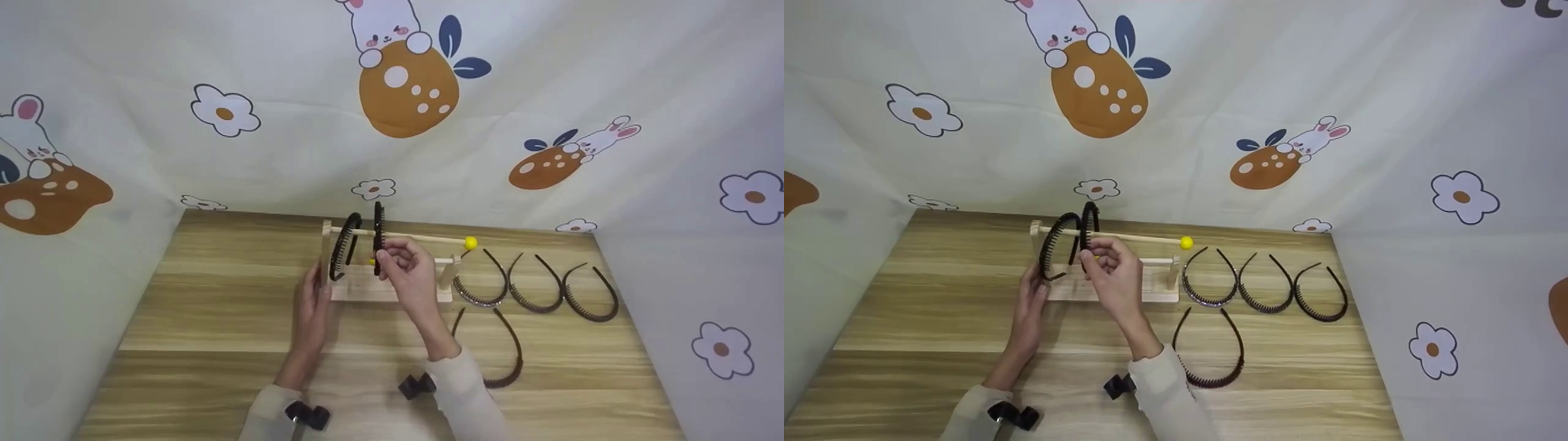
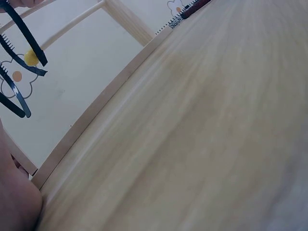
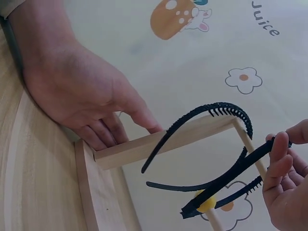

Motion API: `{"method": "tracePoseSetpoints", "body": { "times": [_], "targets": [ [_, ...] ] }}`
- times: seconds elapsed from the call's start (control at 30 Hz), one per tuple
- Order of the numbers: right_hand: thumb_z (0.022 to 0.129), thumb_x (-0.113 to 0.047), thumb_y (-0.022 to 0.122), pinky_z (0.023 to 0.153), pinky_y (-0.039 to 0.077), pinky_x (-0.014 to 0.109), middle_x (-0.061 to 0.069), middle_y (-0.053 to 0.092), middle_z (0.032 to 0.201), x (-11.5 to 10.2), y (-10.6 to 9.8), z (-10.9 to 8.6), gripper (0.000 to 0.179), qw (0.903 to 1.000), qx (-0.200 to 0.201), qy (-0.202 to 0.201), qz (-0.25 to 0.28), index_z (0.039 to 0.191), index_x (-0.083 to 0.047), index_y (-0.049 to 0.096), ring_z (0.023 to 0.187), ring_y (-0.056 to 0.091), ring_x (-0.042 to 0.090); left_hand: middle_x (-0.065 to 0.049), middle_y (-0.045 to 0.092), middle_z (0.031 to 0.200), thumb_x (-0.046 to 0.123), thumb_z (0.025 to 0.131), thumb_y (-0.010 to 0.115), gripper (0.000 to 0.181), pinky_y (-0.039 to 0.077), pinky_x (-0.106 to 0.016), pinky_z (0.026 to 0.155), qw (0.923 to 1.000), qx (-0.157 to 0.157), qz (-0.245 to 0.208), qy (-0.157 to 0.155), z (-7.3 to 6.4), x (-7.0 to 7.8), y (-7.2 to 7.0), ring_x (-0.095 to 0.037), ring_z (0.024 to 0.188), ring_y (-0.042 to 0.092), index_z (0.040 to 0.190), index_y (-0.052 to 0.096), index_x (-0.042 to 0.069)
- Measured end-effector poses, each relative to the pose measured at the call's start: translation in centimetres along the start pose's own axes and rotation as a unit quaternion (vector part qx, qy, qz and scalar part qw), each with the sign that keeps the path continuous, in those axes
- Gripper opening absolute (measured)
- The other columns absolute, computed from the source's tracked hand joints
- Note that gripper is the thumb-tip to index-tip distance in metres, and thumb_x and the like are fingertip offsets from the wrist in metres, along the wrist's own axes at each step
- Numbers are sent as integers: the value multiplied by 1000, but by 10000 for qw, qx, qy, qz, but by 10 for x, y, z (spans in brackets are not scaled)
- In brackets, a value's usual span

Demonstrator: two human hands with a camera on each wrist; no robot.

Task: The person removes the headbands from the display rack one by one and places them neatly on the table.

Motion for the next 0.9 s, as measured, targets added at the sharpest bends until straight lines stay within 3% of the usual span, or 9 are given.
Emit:
{"method": "tracePoseSetpoints", "body": {
  "times": [0.17, 0.47, 0.9],
  "targets": [
    [101, 3, 71, 61, 58, 20, 18, 79, 96, -4, -7, 0, 16, 9999, 70, -98, 107, 114, 12, 68, 65, 64, 12, -18, 39, 173, 14, 118, 49, 56, 33, -52, 134, 10000, 3, -13, 10, 0, 1, 0, -36, 159, 41, 172, 36, 8],
    [100, 4, 71, 54, 49, 17, 11, 78, 91, -11, -18, 0, 14, 9986, 332, -356, 194, 112, 11, 70, 62, 62, 11, -20, 40, 172, 11, 117, 50, 55, 33, -25, 130, 9999, 18, -122, 117, 1, -3, 1, -38, 158, 42, 171, 37, 5],
    [101, 3, 69, 53, 47, 16, 2, 80, 88, -22, -34, 3, 14, 9958, 571, -658, 274, 112, 11, 70, 61, 60, 8, -15, 40, 173, 14, 118, 50, 55, 33, -29, 132, 9999, -18, -126, 35, 1, -2, -1, -32, 160, 41, 172, 37, 10]
  ]
}}
Point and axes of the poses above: each hand's wrist, its own z-axis towards the middle knuckle, its own y-axis out of the palm, x = y × z, the point moved 2 cm from there along z, towards the middle knuckle
